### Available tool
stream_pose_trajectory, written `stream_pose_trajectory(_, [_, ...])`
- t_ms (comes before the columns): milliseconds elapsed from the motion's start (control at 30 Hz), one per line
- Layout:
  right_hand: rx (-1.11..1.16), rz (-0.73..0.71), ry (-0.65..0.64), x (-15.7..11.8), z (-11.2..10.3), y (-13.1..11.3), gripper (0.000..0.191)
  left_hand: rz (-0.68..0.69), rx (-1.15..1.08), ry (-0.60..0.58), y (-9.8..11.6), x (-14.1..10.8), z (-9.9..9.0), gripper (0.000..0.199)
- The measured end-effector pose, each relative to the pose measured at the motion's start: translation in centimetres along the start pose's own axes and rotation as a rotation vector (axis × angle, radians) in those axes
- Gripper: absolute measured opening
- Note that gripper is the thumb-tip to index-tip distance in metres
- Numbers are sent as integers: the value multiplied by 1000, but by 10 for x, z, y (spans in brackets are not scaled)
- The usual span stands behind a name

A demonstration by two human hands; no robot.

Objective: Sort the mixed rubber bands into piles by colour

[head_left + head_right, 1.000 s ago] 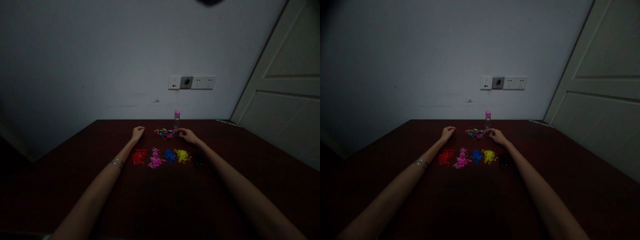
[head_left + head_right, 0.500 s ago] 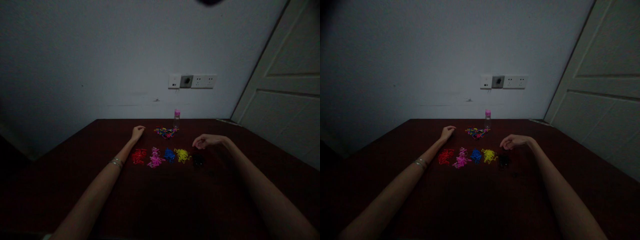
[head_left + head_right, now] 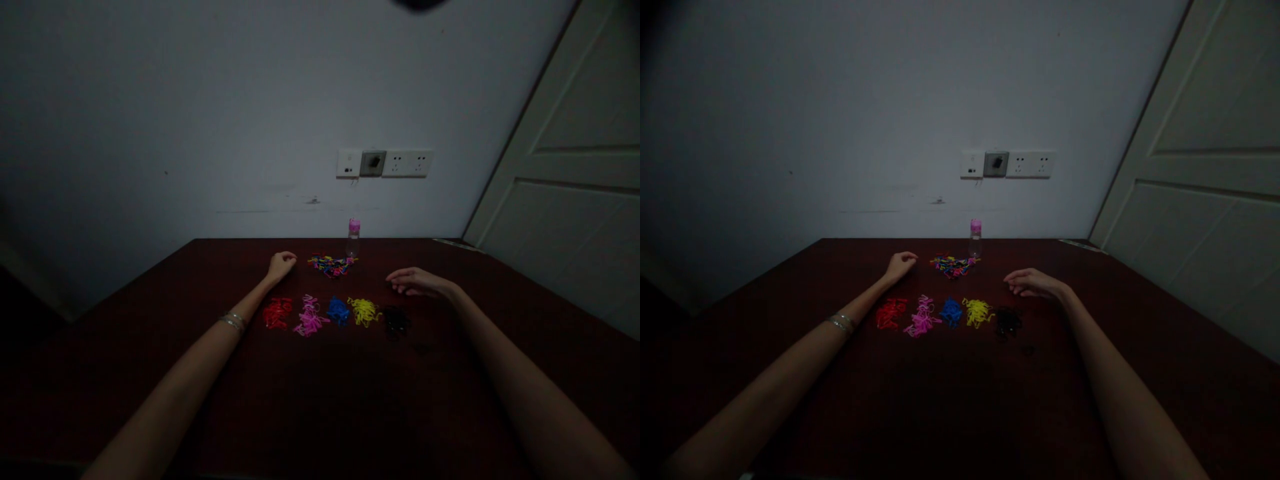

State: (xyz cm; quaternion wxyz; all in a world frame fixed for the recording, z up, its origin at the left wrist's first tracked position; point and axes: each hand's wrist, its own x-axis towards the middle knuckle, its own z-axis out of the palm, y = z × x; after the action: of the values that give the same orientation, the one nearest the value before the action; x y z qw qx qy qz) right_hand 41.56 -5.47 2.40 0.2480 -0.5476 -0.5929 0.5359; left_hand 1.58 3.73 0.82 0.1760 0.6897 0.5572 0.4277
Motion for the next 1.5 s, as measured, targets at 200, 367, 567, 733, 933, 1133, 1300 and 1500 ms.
stream_pose_trajectory(200, [21, -6, -7, 1, 0, -1, 29, 255, 169, -344, 50, -16, 23, 33])
stream_pose_trajectory(367, [34, -7, -16, -2, 2, -3, 26, 401, 363, -463, 82, -25, 41, 41])
stream_pose_trajectory(567, [27, -20, -6, -5, 5, -5, 27, 327, 429, -460, 88, -23, 50, 23])
stream_pose_trajectory(733, [42, -20, -5, -4, 5, -4, 27, 233, 291, -417, 83, -18, 50, 19])
stream_pose_trajectory(933, [37, -4, -5, -5, 5, -6, 28, 205, -7, -396, 79, -8, 46, 21])
stream_pose_trajectory(1133, [-14, 0, 28, -2, 8, -8, 29, 76, -214, -446, 84, -12, 26, 29])
stream_pose_trajectory(1300, [-31, -60, 48, 12, 21, -20, 29, 3, -279, -544, 93, -26, 8, 35])
stream_pose_trajectory(1500, [26, -257, 64, 21, 69, -59, 33, -10, -356, -715, 104, -35, 6, 28])
